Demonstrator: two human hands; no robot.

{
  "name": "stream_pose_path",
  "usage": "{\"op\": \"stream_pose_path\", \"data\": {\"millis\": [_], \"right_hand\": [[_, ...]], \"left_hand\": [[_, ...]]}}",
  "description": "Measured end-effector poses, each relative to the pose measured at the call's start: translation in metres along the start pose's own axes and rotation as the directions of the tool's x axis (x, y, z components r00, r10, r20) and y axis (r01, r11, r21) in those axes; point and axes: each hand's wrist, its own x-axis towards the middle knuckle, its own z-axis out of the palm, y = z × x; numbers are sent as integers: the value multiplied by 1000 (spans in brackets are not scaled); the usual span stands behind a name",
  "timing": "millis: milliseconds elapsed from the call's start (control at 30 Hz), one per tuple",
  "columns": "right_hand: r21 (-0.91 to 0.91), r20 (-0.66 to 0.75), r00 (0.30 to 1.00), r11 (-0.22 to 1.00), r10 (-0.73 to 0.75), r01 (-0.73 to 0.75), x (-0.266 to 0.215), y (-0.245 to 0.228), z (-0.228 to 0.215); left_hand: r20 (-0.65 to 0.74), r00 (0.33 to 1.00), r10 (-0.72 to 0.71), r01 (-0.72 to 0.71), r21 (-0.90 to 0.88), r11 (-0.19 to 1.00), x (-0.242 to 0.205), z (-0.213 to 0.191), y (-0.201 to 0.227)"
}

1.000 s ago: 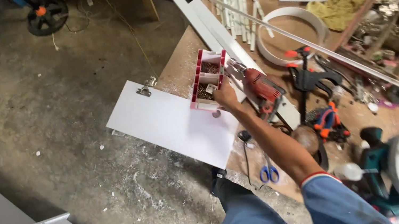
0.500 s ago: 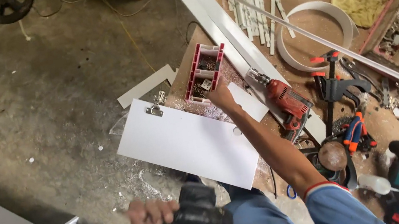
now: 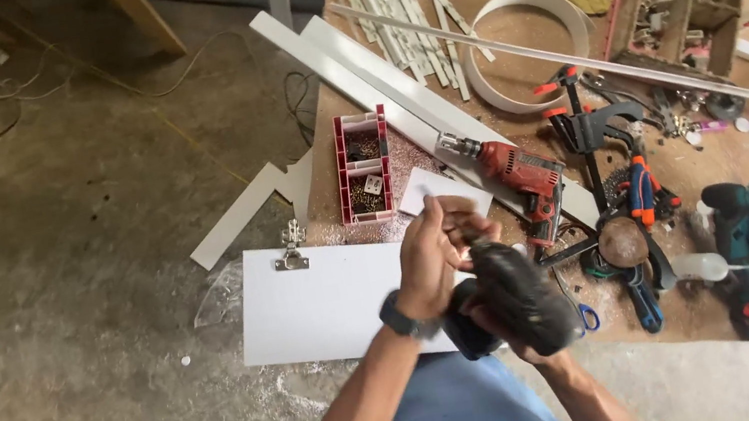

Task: Installing metal hinges onto white cabinet doors using a cordless drill.

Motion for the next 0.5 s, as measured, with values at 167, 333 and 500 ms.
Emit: {"op": "stream_pose_path", "data": {"millis": [167, 333, 500], "right_hand": [[264, -300, 842, 887, 448, -378, -108, 60, -13], [265, -425, 816, 916, 392, -301, -79, -5, 5], [214, -474, 769, 903, 429, -372, -125, 1, 9]], "left_hand": [[113, 990, 89, -107, 992, -70, 173, -135, -13], [339, 939, -55, -277, 653, -705, 238, -128, 36], [316, 936, -153, -312, 550, -775, 261, -142, 26]]}}
